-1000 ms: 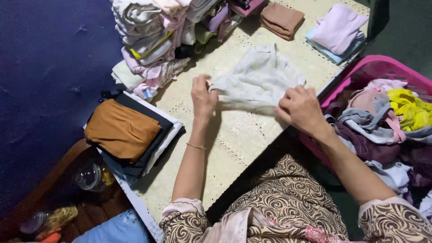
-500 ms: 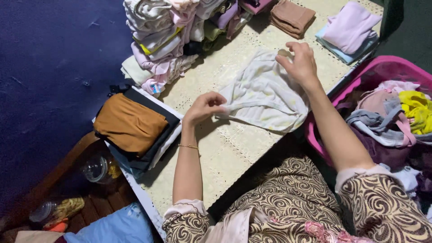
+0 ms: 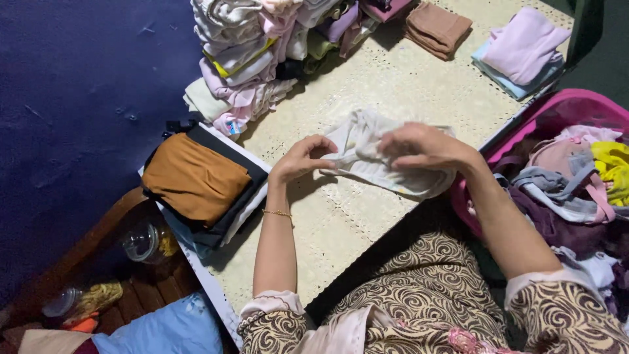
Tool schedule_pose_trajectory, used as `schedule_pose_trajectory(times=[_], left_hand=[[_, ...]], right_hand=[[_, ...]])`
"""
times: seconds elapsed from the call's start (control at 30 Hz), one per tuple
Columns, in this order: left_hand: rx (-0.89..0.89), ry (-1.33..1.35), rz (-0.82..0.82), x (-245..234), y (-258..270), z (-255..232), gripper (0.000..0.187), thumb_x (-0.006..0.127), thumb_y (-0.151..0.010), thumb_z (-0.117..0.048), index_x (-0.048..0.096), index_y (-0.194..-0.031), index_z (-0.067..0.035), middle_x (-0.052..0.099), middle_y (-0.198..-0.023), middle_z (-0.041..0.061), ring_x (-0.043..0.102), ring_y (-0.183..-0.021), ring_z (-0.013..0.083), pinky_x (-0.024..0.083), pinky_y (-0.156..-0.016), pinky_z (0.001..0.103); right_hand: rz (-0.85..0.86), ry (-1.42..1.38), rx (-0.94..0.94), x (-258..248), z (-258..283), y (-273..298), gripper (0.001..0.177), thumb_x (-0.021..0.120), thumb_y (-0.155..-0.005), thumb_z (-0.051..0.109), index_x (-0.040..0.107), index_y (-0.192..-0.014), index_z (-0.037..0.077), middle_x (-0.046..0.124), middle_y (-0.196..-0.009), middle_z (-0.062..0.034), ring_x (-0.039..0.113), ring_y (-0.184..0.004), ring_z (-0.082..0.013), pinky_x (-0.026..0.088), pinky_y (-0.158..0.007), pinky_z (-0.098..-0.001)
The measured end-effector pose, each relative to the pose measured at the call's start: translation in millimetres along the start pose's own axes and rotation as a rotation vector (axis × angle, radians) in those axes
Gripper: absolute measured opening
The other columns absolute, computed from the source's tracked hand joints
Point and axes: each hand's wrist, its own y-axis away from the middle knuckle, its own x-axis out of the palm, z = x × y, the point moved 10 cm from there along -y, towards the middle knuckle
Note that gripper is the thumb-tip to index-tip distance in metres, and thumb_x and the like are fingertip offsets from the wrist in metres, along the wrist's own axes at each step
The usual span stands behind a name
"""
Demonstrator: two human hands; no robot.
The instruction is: The person is folding various clean laundry items on a flat surface.
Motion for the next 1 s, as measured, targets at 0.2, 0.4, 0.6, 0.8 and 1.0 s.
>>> schedule_pose_trajectory(times=[0.2, 0.4, 0.6, 0.8, 1.0], left_hand=[[0.084, -0.037, 0.086, 7, 2, -16, 0.058, 0.094, -0.067, -0.017, 0.066, -0.116, -0.007, 0.057, -0.110, 0.003, 0.055, -0.097, 0.0144, 0.049, -0.086, 0.030], [0.127, -0.349, 0.067, 6, 2, -22, 0.058, 0.095, -0.061, -0.017, 0.067, -0.111, -0.008, 0.055, -0.100, 0.002, 0.051, -0.095, 0.0142, 0.050, -0.078, 0.029], [0.015, -0.196, 0.045, 2, 2, -17, 0.052, 0.094, -0.061, -0.016, 0.066, -0.104, -0.008, 0.055, -0.089, 0.001, 0.052, -0.080, 0.0133, 0.047, -0.072, 0.030], [0.051, -0.310, -0.026, -3, -2, -3, 0.026, 0.083, -0.075, -0.012, 0.071, -0.096, -0.003, 0.067, -0.085, 0.001, 0.061, -0.076, 0.0110, 0.051, -0.069, 0.028], [-0.122, -0.099, -0.164, -13, 8, -29, 0.025, 0.078, -0.086, -0.022, 0.072, -0.100, -0.002, 0.072, -0.078, 0.001, 0.064, -0.066, 0.0073, 0.051, -0.059, 0.025]], right_hand=[[-0.403, 0.136, 0.333, -45, -30, 65, 0.027, 0.074, -0.090, 0.024, 0.072, -0.112, 0.009, 0.070, -0.106, -0.0093, 0.065, -0.102, -0.0265, 0.051, -0.093, -0.0385], [-0.308, 0.210, 0.244, -36, -24, 110, 0.041, 0.063, -0.071, 0.003, 0.074, -0.109, 0.013, 0.067, -0.117, -0.0095, 0.058, -0.120, -0.0286, 0.045, -0.109, -0.0406], [-0.280, 0.223, 0.248, -33, -10, 116, 0.060, 0.072, -0.062, -0.006, 0.075, -0.117, 0.018, 0.059, -0.123, -0.0135, 0.056, -0.120, -0.0324, 0.048, -0.100, -0.0401], [-0.321, 0.167, 0.353, -41, -33, 111, 0.029, 0.073, -0.077, -0.002, 0.076, -0.102, 0.014, 0.064, -0.117, -0.0071, 0.065, -0.105, -0.0237, 0.054, -0.088, -0.0347], [-0.274, 0.168, 0.280, -42, -15, 73, 0.022, 0.061, -0.078, 0.001, 0.074, -0.096, 0.006, 0.066, -0.105, -0.0082, 0.066, -0.100, -0.0199, 0.053, -0.089, -0.0326]])
